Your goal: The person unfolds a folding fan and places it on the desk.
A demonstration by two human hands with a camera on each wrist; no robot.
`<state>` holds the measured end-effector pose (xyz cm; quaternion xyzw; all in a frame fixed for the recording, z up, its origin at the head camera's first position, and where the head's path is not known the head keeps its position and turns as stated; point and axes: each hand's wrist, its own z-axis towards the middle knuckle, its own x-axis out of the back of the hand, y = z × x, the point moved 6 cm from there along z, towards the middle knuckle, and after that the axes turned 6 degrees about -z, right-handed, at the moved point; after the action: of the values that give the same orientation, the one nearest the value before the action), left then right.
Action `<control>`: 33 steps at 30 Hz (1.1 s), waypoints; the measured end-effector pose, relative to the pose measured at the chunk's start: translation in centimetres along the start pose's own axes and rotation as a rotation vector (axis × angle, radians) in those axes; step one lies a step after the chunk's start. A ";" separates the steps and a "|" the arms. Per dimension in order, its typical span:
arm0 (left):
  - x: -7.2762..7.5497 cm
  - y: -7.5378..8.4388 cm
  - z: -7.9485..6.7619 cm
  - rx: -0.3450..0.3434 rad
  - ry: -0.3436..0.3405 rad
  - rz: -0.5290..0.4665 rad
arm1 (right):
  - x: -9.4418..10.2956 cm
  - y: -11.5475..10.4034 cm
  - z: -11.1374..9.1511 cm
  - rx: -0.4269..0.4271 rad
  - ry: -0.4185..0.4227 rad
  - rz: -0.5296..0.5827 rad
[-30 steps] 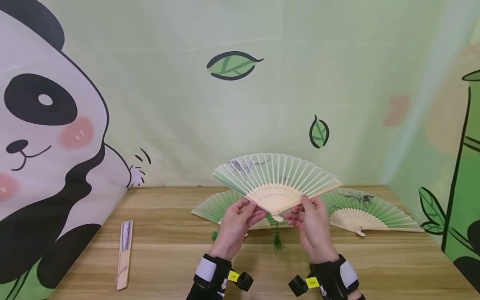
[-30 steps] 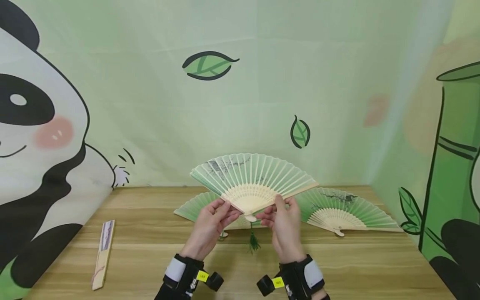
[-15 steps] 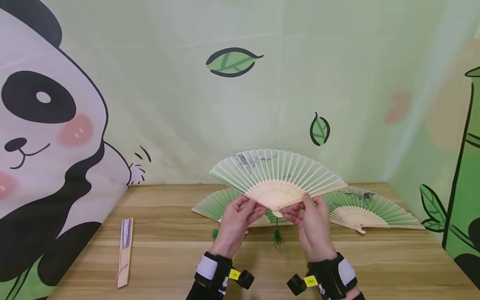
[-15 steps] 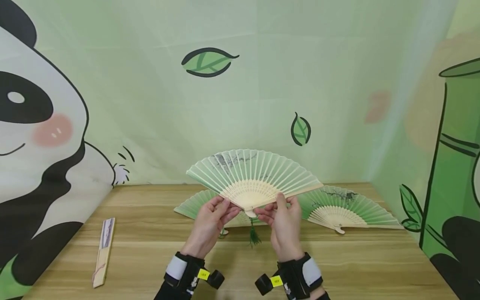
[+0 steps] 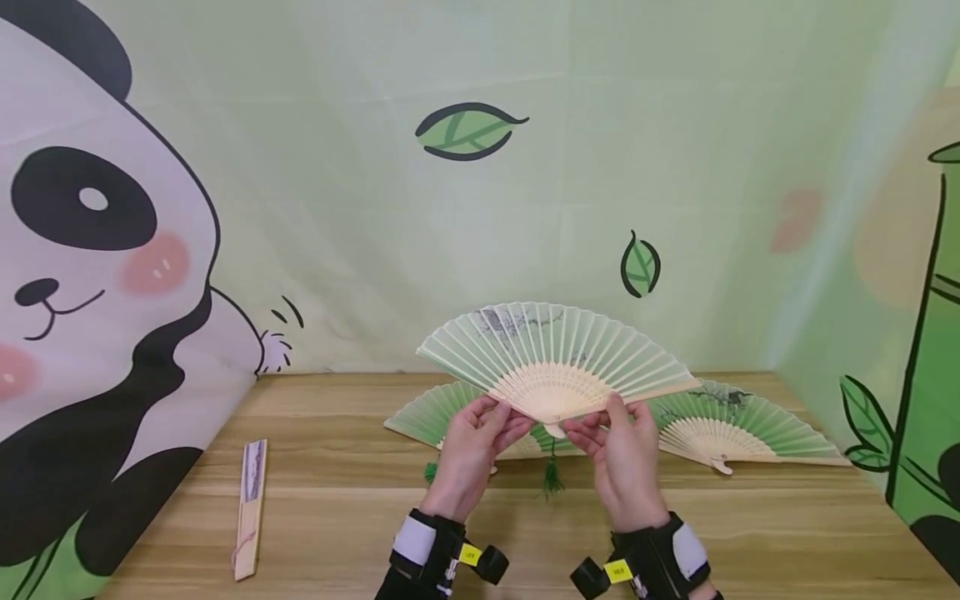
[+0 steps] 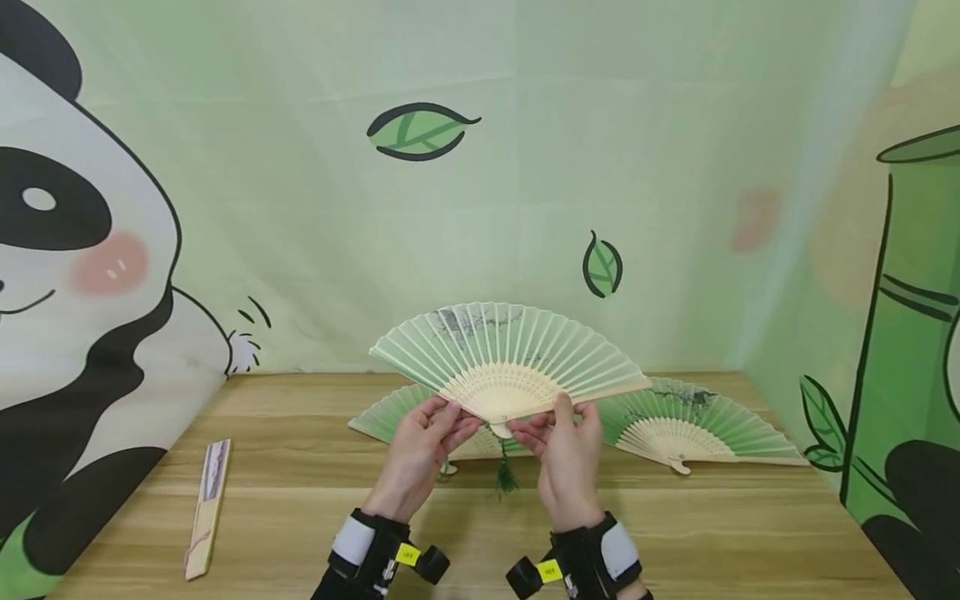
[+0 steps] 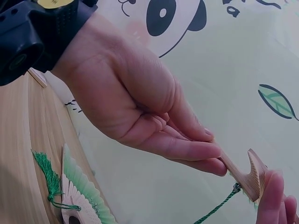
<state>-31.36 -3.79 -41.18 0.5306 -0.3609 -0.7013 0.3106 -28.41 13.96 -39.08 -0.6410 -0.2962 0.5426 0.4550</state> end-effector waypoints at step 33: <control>0.0 0.1 -0.1 -0.045 0.012 0.008 | 0.0 0.5 -0.3 0.006 0.089 0.058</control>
<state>-31.27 -3.80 -41.11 0.5262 -0.3455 -0.7047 0.3274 -28.20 13.69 -39.49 -0.6714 -0.2554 0.5271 0.4539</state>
